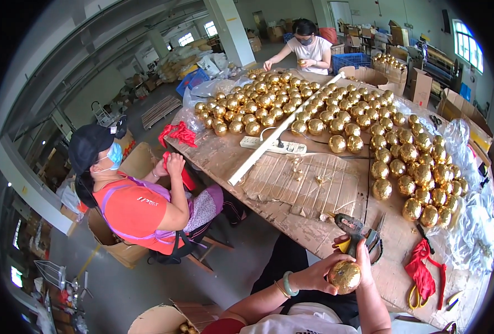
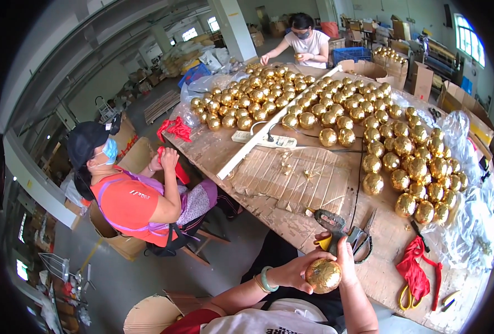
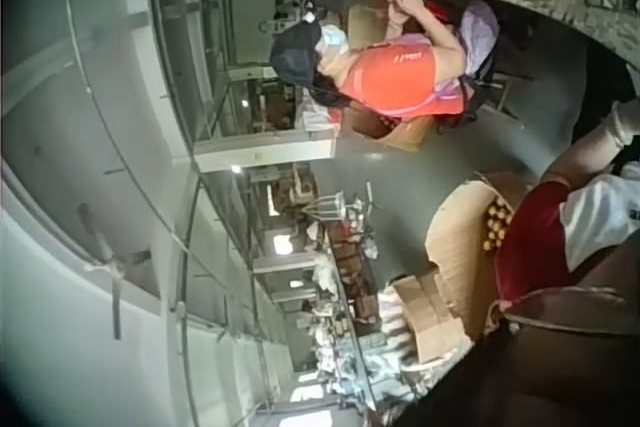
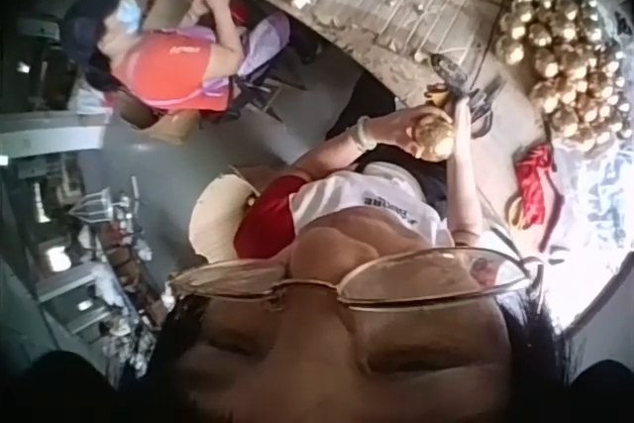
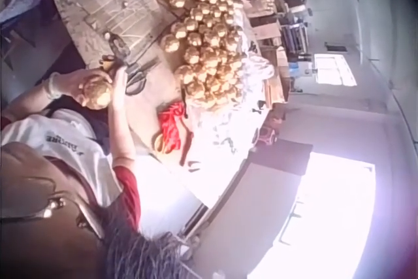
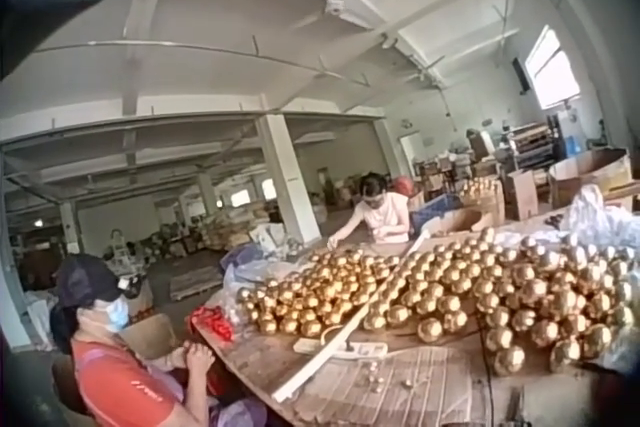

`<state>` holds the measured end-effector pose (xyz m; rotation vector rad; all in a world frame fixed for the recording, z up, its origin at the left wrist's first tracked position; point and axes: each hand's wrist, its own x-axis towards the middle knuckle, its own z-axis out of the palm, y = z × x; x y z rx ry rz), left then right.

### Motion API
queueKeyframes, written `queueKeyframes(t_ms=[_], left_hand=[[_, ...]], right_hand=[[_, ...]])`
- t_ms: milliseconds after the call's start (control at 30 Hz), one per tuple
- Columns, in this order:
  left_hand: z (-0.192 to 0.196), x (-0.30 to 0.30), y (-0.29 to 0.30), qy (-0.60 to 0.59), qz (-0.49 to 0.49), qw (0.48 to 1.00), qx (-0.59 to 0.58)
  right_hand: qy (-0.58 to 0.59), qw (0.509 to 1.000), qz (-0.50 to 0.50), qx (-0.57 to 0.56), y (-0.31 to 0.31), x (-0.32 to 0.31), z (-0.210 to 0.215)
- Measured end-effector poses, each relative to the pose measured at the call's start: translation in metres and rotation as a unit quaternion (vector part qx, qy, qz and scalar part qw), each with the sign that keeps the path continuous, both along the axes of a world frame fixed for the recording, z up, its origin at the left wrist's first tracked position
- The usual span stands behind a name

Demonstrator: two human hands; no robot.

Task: The person glues metal caps and hangers onto gold Christmas ornaments using a hot glue gun.

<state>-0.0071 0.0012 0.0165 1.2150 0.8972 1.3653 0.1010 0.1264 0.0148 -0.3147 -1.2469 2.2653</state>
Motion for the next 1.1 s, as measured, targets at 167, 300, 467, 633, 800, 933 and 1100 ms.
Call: queueKeyframes(t_ms=[167,300,467,633,800,933,1100], left_hand=[[0.002,-0.002,0.001,-0.098,-0.047,0.993,-0.038],[0.015,-0.017,0.003,-0.178,-0.023,0.982,-0.063],[0.018,-0.028,0.017,-0.12,0.05,0.99,-0.046],[0.017,-0.019,0.016,-0.153,0.038,0.983,-0.09],[0.003,-0.023,0.01,-0.123,0.011,0.99,-0.065],[0.005,-0.024,0.004,-0.131,0.013,0.988,-0.081],[-0.013,-0.023,0.0,-0.129,0.063,0.988,-0.052]], right_hand=[[-0.021,0.999,-0.02,0.026,0.002,0.001,-0.013],[-0.024,0.999,0.04,0.002,0.004,-0.015,-0.007],[0.012,0.999,0.041,0.014,0.013,-0.03,0.003],[0.017,0.998,0.05,0.035,0.017,-0.022,-0.004],[0.012,0.998,0.058,0.001,0.01,-0.018,-0.009],[-0.057,0.998,0.025,0.009,0.004,-0.009,-0.006],[-0.101,0.982,-0.056,0.15,0.01,0.022,-0.026]])
